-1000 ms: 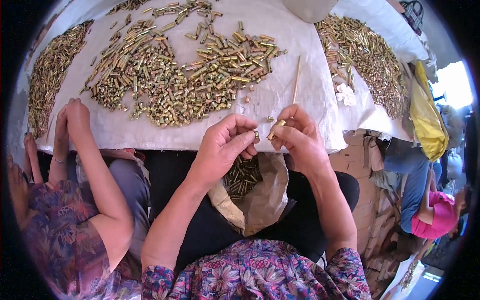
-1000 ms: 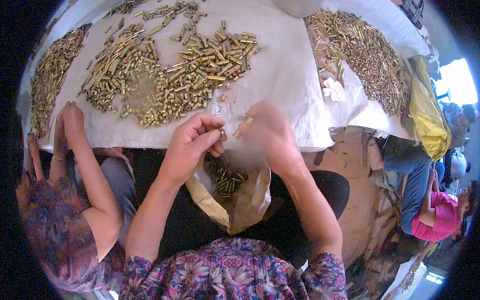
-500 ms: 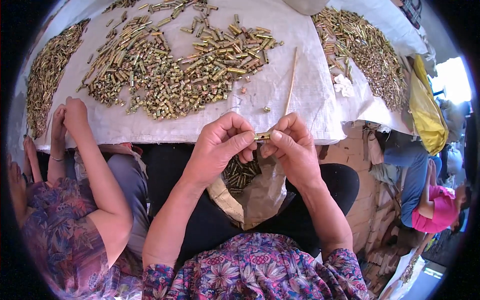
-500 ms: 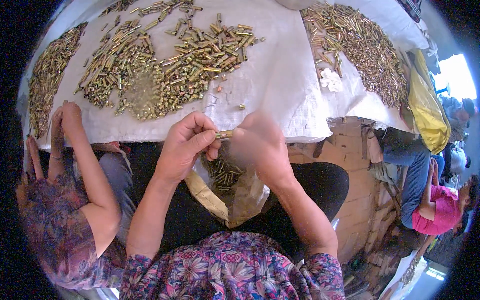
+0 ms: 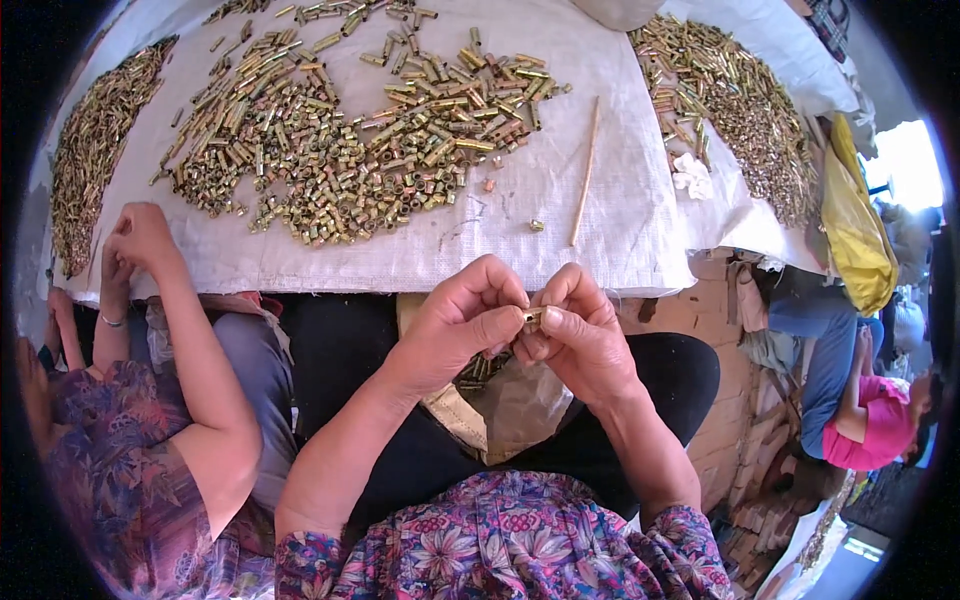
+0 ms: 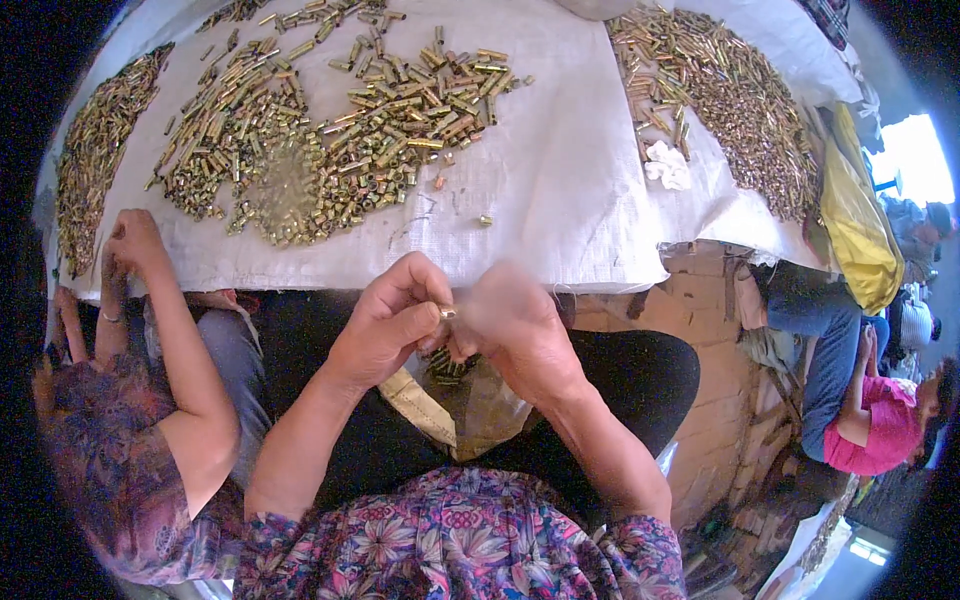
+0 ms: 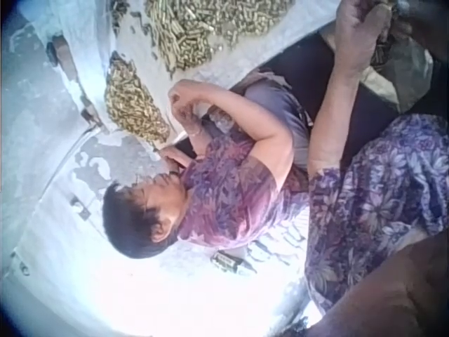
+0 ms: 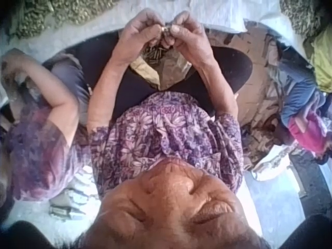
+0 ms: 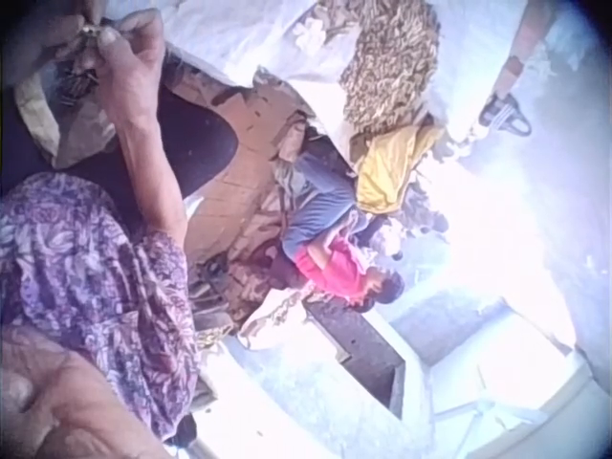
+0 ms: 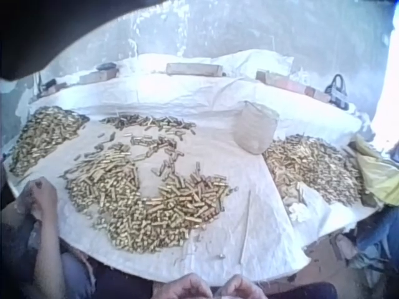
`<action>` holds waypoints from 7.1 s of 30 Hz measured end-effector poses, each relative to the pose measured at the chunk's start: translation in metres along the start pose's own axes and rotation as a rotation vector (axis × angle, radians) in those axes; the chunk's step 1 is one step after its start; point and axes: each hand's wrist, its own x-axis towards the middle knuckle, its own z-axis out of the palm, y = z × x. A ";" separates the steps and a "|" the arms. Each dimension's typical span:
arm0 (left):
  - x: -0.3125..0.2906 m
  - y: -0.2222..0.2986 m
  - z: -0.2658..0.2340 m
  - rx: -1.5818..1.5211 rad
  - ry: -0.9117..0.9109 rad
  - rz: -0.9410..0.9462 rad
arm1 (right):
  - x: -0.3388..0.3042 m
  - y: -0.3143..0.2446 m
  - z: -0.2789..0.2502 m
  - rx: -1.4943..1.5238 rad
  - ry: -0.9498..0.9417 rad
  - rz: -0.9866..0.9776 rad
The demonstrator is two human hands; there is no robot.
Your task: Sorting and inspecting ammunition components on a table.
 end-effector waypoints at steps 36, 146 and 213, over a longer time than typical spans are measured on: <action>0.045 0.033 -0.013 1.032 0.230 0.157 | 0.164 -0.083 -0.027 -1.768 0.146 -0.551; -0.014 0.017 -0.011 0.046 -0.019 -0.021 | 0.019 -0.013 -0.003 -0.259 -0.211 0.151; -0.008 0.005 0.004 -0.089 -0.106 -0.082 | -0.003 -0.016 -0.004 -0.238 -0.146 0.072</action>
